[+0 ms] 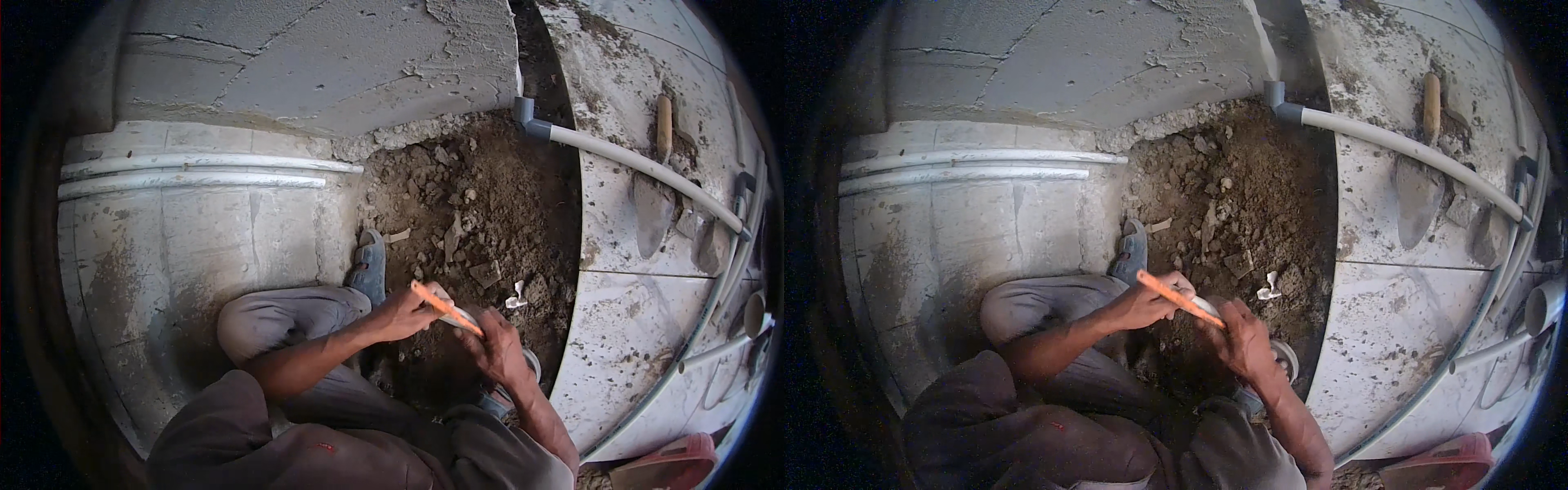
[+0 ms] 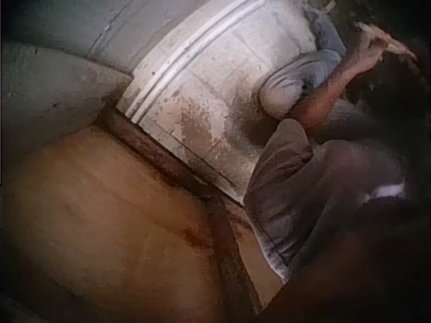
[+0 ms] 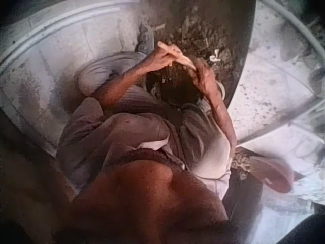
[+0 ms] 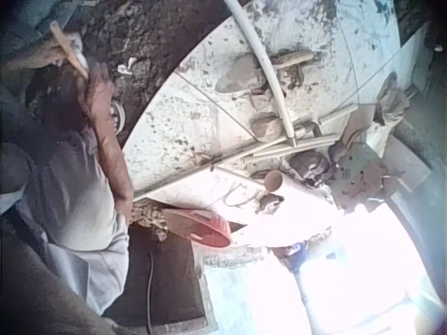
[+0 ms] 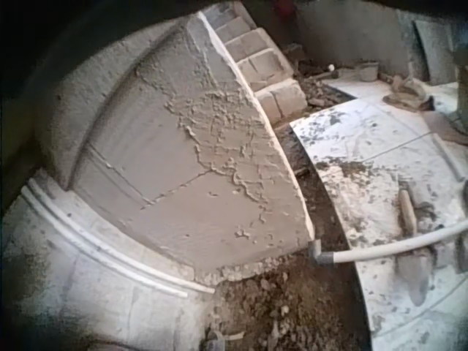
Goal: The person saws a white PVC pipe using a hand-held saw, fits a coupling onto the end of a pipe, and handles several pipe segments while working in a floor cutout.
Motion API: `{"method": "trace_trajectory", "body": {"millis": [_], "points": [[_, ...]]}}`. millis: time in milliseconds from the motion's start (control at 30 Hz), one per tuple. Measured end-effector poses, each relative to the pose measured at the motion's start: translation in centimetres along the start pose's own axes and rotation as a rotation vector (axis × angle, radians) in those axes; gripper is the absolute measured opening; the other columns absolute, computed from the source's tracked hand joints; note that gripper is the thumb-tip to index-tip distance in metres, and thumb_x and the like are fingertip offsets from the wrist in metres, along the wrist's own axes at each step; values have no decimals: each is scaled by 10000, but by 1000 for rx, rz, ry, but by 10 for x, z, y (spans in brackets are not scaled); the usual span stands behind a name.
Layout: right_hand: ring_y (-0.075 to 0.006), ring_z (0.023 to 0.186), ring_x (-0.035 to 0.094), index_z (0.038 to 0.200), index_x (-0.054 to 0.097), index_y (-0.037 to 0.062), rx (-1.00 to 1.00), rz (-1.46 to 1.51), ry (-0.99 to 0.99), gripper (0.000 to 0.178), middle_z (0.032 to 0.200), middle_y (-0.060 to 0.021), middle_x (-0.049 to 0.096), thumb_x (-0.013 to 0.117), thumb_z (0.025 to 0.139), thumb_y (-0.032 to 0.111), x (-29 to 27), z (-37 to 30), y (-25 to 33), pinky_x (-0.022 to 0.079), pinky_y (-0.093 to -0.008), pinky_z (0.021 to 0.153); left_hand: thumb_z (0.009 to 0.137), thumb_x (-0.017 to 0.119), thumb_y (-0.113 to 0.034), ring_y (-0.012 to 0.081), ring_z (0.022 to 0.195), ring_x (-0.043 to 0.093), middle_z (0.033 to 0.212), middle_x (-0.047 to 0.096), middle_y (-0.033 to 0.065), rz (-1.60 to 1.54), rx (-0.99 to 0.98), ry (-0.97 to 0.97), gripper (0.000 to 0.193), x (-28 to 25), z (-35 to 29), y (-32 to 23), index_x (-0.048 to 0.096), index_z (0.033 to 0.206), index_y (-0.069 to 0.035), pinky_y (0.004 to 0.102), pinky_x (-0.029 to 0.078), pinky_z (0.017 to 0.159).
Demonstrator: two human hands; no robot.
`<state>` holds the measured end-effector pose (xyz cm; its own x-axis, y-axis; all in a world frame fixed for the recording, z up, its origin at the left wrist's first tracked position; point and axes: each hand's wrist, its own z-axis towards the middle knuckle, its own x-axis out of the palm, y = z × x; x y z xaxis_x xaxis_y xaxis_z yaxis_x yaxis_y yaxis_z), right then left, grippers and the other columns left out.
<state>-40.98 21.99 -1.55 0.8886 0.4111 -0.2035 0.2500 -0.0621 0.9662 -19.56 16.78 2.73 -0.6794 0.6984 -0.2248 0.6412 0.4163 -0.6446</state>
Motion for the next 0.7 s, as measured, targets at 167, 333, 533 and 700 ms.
{"method": "trace_trajectory", "body": {"millis": [167, 333, 533, 700], "points": [[-362, 648, 551, 915, 542, 17, 33, -48, -29, 245, 766, -157, 518, 684, 792, 174, -8, 3, -8, 435, -444, 544, 932, 505, -337, 238, 791, 614, 840, 621, 136, 44, 81, -14, 359, 2, -3, -12, 553, 1091, -18, 364, 460, 687], [-318, 646, 564, 962, 563, 12, 78, 30, -22, 299, 759, -147, 535, 703, 786, 209, -14, 7, -4, 447, -407, 578, 938, 497, -337, 220, 796, 609, 858, 622, 125, 123, 110, 10, 358, -1, -3, -11, 548, 1102, -23, 350, 459, 690], [-221, 725, 583, 1046, 571, 6, 282, 185, 49, 395, 829, -127, 609, 715, 787, 267, -24, 8, 4, 459, -342, 651, 942, 482, -363, 208, 716, 606, 774, 618, 105, 196, 104, 85, 367, -2, -4, -14, 553, 1055, -21, 351, 455, 647], [-213, 780, 617, 1062, 570, -2, 381, 334, 62, 412, 873, -141, 648, 690, 816, 305, -29, 9, 5, 477, -329, 689, 946, 462, -387, 218, 651, 599, 699, 603, 93, 64, 66, 89, 382, -3, -4, -23, 561, 976, -19, 362, 449, 613]]}}
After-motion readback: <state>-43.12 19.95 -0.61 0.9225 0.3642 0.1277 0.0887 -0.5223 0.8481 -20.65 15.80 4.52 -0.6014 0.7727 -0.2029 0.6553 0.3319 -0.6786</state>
